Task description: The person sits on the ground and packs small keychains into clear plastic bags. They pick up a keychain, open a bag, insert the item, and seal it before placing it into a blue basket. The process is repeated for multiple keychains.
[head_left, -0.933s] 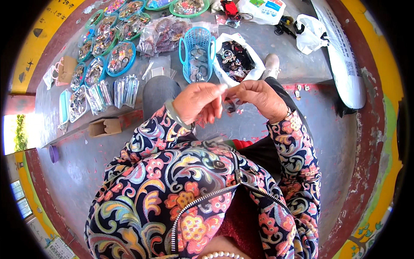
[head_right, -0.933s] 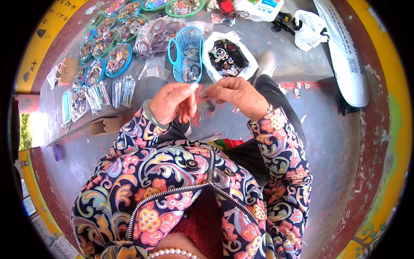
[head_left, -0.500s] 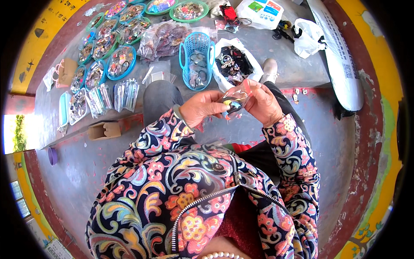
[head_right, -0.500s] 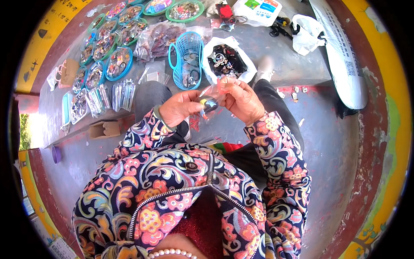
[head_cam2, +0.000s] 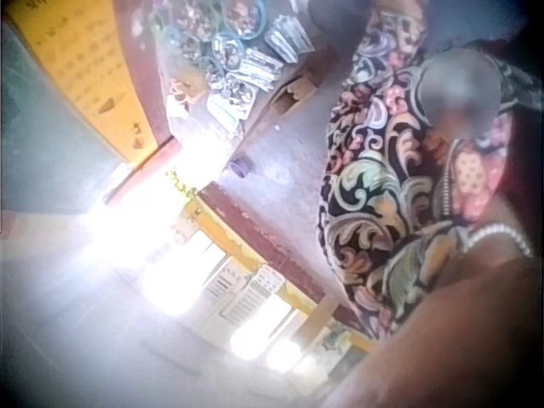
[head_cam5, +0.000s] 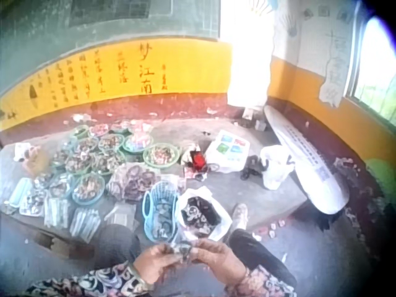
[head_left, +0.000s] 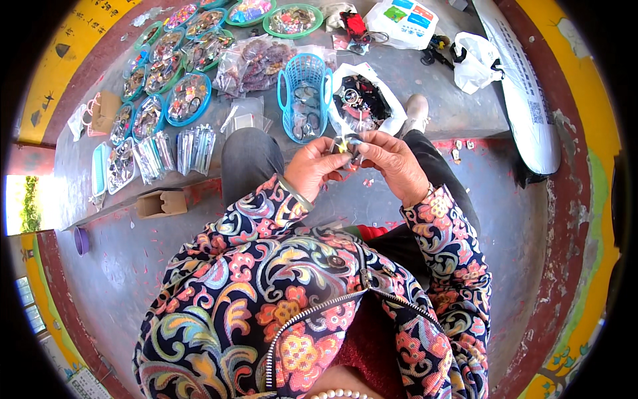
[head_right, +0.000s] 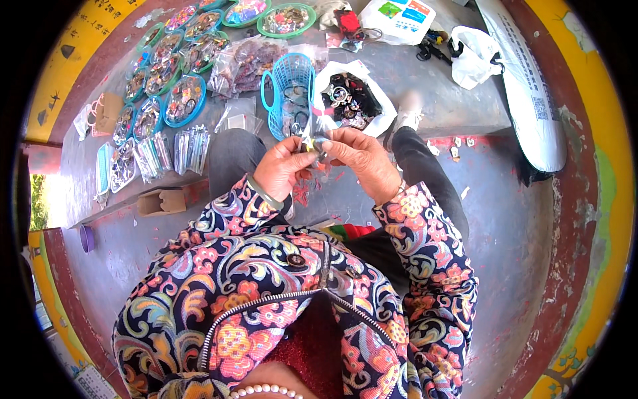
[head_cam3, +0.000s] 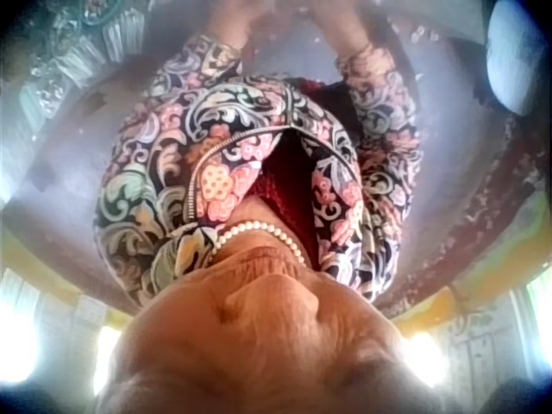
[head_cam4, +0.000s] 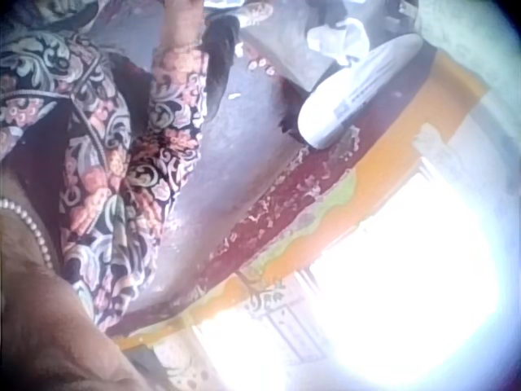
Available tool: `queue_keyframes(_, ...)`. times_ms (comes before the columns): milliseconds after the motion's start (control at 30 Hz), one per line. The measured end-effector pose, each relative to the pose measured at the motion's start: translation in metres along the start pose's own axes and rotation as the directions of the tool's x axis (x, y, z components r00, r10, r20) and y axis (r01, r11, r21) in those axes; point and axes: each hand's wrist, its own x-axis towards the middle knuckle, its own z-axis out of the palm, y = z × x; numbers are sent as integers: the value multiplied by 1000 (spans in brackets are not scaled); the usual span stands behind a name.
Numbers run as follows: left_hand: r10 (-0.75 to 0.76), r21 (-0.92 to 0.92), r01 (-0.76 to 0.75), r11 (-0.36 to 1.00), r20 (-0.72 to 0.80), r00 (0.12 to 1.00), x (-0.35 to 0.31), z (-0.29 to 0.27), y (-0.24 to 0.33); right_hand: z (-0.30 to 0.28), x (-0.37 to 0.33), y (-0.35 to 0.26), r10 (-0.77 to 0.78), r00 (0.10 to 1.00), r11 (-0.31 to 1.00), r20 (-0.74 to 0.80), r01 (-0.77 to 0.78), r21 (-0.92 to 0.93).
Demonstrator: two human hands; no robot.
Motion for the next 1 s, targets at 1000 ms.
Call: queue_keyframes(1000, 34, 222, -46, 974, 57, 998, -2, 2, 0, -2, 3, 8, -7, 995, 998, -101, 0, -70)
